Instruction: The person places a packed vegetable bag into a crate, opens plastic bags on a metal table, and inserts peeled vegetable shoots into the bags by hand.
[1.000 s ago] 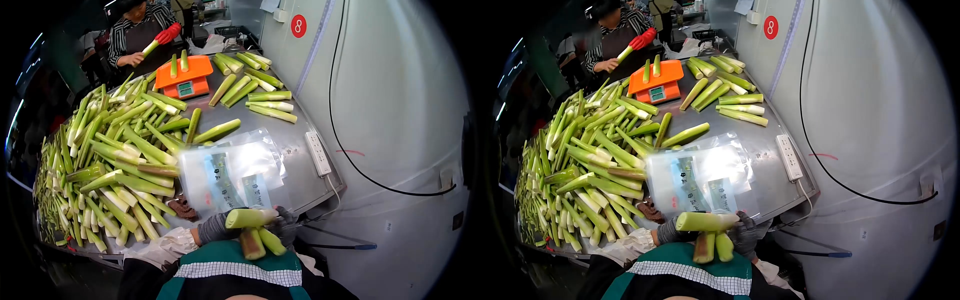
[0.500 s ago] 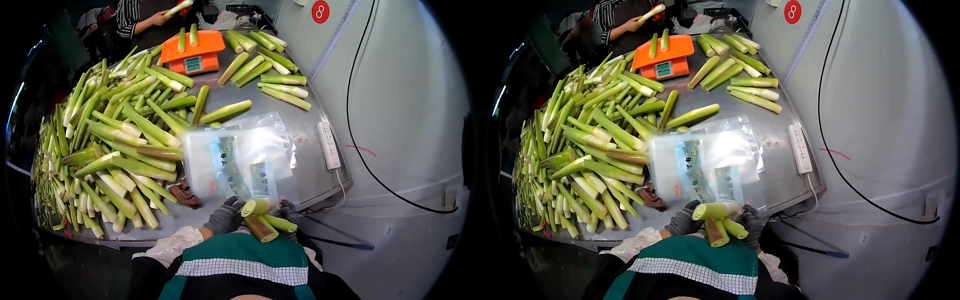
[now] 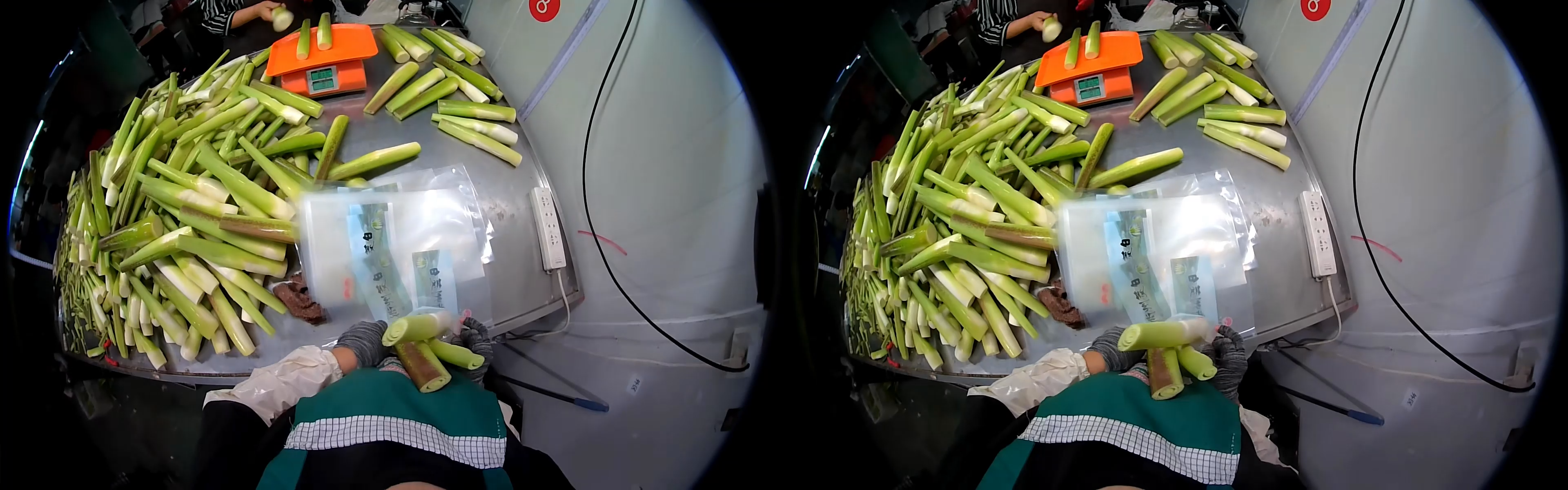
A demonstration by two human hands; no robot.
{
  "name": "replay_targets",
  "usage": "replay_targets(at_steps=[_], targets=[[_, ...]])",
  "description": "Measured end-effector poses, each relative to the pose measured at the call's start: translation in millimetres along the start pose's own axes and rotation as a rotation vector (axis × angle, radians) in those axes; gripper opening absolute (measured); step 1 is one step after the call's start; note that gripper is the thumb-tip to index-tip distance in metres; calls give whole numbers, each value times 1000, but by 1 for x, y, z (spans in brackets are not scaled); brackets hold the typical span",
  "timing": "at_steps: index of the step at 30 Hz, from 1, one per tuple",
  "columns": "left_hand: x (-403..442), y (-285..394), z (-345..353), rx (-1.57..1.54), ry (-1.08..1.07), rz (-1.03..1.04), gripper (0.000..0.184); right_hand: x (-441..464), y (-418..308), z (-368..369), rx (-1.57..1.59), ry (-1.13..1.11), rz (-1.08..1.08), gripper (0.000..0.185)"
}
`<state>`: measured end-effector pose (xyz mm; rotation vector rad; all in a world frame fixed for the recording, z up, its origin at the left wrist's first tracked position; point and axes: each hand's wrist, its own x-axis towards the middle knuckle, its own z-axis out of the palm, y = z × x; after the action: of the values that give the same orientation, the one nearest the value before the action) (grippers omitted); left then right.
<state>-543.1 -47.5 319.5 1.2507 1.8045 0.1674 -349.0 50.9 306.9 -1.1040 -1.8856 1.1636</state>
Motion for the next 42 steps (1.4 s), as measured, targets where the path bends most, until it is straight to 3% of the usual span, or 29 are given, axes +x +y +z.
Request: replay_targets(at_steps=[4, 10, 14, 15, 16, 18, 20, 21, 22, 23, 24, 25, 27, 30, 31, 32, 34, 36, 37, 38, 42], targets=[[-5, 5, -4, -15, -60, -45, 30, 3, -1, 0, -6, -3, -15, 20], [-18, 28, -28, -1, 127, -97, 26, 14, -12, -8, -32, 24, -94, 22], [-17, 22, -42, -121, 268, 86, 23, 23, -21, -15, -71, 52, -293, 24], [-17, 24, -49, -102, 290, 108, 22, 26, -55, -21, -190, -22, -243, 26], [-16, 26, -53, -82, 317, 133, 22, 24, -49, -20, -191, -21, -243, 26], [-14, 19, -47, -53, 379, 225, 19, 22, -36, -17, -114, -141, -17, 30], [-18, 16, -39, -67, 416, 362, 19, 18, -38, -18, -88, -162, 24, 25], [-22, 16, -41, 110, 297, 383, 21, 15, -37, -18, 116, -171, 131, 18], [-22, 14, -34, 110, 299, 383, 21, 13, -37, -23, -15, -244, -20, 12], [-21, 11, -20, -350, 286, 473, 26, 13, -40, -28, -146, -297, -184, 5], [-12, 4, -13, -581, 278, 509, 30, 12, -43, -33, -258, -327, -349, 3], [-2, -2, -6, -809, 267, 552, 35, 10, -42, -31, -124, -281, -145, 4], [18, -10, 1, -679, 165, 739, 35, 7, -46, -31, 1, -216, 39, 8], [8, 1, -13, -1546, -323, 337, 37, 14, -63, -38, 100, -97, -67, 13], [4, 1, -23, -898, -9, 700, 35, 16, -68, -42, -99, -80, -192, 13], [-3, 6, -30, -652, 73, 798, 35, 14, -73, -46, -299, -60, -302, 12], [-23, 23, -52, -168, 315, 961, 34, 17, -85, -50, -164, -66, -191, 12], [-56, 57, -87, 47, 497, 969, 39, 23, -99, -56, -347, -93, -468, 8], [-56, 57, -90, 54, 507, 976, 39, 16, -101, -54, -172, -36, -169, 8], [-56, 55, -92, 104, 484, 985, 44, 18, -107, -58, -288, -26, -366, 8], [-51, 58, -87, 149, 439, 975, 54, 22, -108, -55, -95, -65, -19, 13]])
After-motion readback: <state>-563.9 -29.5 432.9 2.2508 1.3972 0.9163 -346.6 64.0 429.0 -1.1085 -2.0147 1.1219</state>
